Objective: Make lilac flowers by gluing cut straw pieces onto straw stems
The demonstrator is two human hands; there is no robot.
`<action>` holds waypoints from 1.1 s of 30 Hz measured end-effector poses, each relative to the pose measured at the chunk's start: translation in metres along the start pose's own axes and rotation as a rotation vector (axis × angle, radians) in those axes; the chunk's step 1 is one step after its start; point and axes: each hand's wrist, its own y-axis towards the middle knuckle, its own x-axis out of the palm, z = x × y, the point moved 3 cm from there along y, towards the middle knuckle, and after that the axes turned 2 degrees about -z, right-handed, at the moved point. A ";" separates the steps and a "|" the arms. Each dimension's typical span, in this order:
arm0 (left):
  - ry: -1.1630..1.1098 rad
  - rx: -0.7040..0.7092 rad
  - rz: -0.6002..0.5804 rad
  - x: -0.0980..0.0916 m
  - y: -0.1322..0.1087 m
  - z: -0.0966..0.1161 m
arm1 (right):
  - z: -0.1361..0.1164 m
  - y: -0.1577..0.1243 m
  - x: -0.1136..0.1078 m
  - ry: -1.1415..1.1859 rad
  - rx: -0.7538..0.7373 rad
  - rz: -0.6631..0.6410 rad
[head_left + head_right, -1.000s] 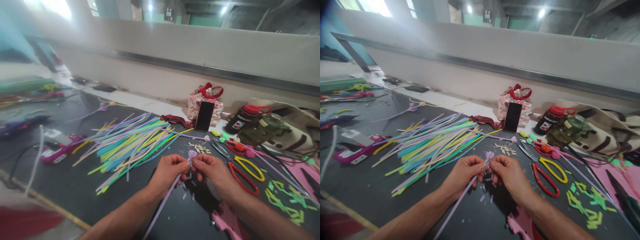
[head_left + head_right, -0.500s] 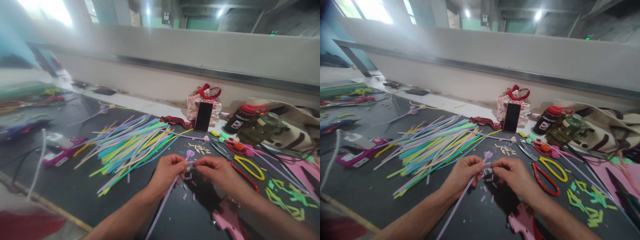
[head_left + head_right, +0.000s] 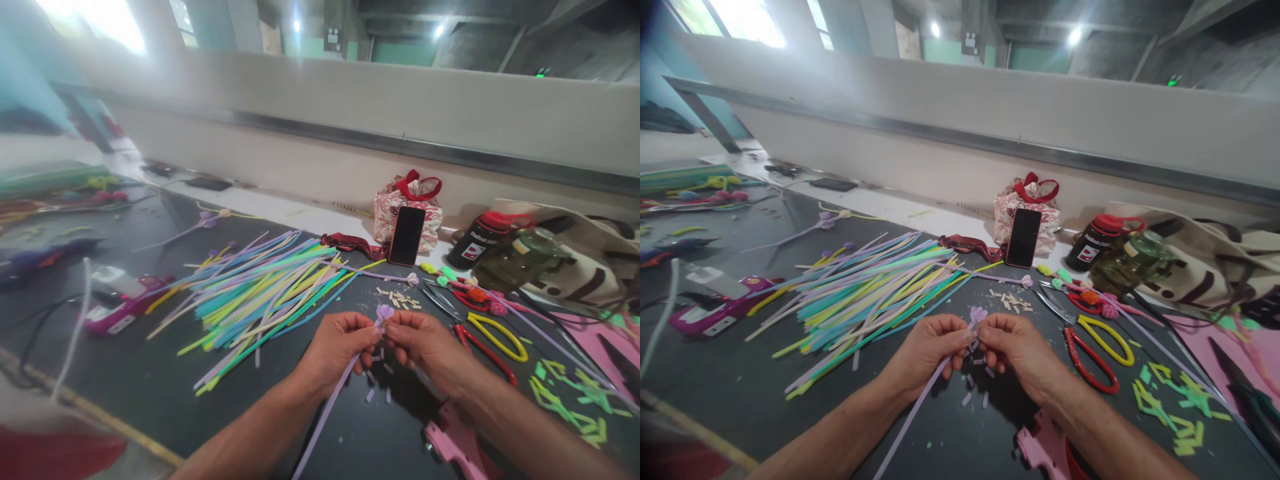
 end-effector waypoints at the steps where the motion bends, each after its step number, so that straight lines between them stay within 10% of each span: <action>1: -0.016 -0.004 -0.011 0.000 0.000 0.001 | 0.000 0.000 0.001 0.019 0.002 -0.012; 17: 0.028 0.016 -0.030 0.000 -0.001 0.000 | 0.009 0.008 0.002 0.115 0.056 -0.124; 33: 0.534 0.083 0.131 -0.006 0.001 0.001 | -0.031 -0.028 -0.022 -0.539 -0.258 0.115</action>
